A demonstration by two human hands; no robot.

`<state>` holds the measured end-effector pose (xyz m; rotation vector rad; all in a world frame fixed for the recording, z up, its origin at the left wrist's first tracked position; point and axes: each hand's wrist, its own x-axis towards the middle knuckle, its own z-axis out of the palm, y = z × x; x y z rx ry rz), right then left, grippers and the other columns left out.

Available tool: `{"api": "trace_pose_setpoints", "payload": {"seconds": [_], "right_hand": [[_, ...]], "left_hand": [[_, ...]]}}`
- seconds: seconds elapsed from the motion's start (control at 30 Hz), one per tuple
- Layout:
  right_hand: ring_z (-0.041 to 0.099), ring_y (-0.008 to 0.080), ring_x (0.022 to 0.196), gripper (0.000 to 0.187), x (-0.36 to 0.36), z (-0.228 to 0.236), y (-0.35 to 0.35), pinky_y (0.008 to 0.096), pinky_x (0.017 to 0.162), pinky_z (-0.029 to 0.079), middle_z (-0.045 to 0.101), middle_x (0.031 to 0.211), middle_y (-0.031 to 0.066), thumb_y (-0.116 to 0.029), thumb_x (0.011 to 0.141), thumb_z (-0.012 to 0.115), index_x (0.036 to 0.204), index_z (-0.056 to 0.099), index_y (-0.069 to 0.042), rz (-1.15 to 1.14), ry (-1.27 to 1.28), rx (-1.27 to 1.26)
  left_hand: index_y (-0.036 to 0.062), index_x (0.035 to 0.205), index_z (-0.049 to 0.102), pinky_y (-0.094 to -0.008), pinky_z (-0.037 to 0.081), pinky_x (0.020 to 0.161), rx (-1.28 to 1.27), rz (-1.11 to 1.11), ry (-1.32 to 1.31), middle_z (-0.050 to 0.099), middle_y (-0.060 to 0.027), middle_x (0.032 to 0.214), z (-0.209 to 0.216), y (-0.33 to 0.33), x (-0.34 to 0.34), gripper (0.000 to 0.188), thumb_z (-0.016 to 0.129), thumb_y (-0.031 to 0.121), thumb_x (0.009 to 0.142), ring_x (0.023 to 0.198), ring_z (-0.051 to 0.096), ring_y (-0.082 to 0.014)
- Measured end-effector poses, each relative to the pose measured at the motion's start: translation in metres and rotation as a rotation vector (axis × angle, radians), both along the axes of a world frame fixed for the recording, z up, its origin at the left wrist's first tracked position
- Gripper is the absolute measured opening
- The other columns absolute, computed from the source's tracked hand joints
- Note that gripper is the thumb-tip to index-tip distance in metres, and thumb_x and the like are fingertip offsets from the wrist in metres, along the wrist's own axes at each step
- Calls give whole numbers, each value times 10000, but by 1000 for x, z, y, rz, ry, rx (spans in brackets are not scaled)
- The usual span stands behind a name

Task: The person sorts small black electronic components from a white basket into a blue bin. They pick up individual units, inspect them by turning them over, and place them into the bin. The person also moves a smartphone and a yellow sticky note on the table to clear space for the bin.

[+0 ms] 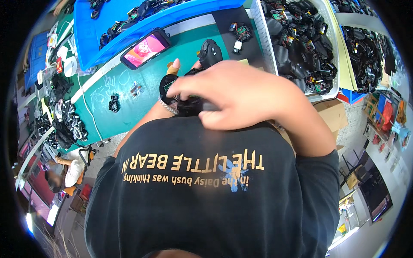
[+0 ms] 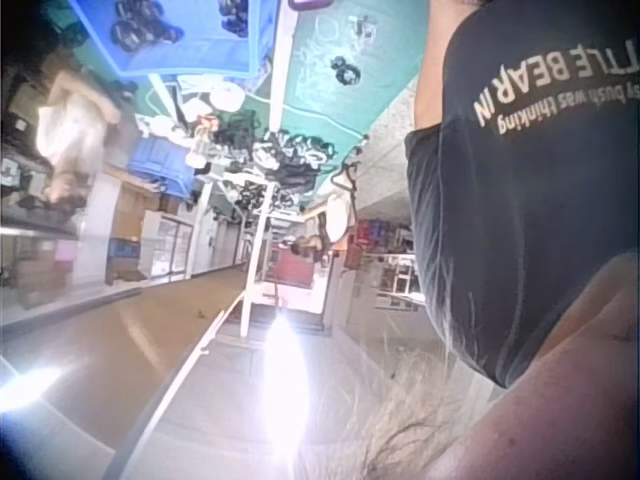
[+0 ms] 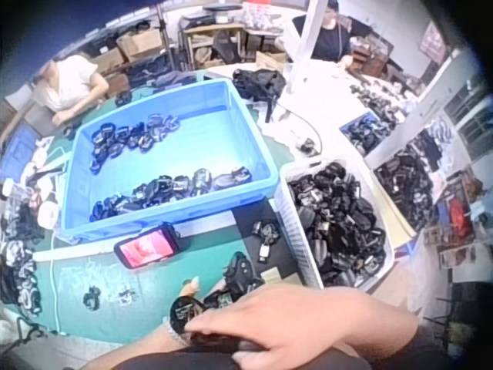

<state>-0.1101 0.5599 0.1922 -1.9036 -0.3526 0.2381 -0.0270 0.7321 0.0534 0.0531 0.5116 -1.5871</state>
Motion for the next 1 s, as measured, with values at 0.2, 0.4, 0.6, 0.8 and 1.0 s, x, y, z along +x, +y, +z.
{"api": "trace_pose_setpoints", "payload": {"seconds": [0.2, 0.4, 0.6, 0.8, 1.0], "right_hand": [[593, 271, 687, 605, -17, 13, -32, 325, 644, 469, 619, 774, 125, -88, 644, 568, 1245, 531, -36, -31, 301, 1], [575, 265, 624, 607, -24, 4, -26, 354, 590, 457, 580, 732, 128, -42, 644, 573, 1249, 550, -92, 17, 364, -144], [580, 204, 648, 618, -34, 4, -45, 346, 640, 455, 461, 628, 65, -14, 675, 556, 1286, 531, -98, -158, 468, -210], [417, 82, 570, 582, -35, 1, -49, 247, 542, 343, 446, 616, 20, -18, 724, 548, 1301, 496, -77, -176, 358, -174], [404, 66, 614, 459, -22, 8, -43, 216, 562, 317, 451, 691, -2, -58, 766, 555, 1214, 502, 24, -336, 1, 554]], "left_hand": [[177, 1441, 267, -645, 403, 930, -95, -11, -49, 422, -181, 1372, 28, 1, 1, 829, 485, 659, 803, 1176, 502, -379], [208, 1448, 240, -655, 408, 916, -24, -71, -250, 421, -166, 1375, 37, -2, -1, 849, 426, 717, 794, 1168, 496, -409], [170, 1446, 234, -640, 452, 879, -25, -93, -312, 393, -226, 1373, 36, -7, 2, 887, 419, 735, 788, 1227, 415, -465], [168, 1446, 235, -653, 434, 893, -1, -120, -342, 401, -226, 1366, 40, -8, 2, 895, 419, 740, 784, 1198, 456, -450], [186, 1429, 277, -663, 410, 904, -166, -4, -15, 475, -193, 1316, 32, -6, 0, 855, 499, 691, 776, 1170, 487, -443]]}}
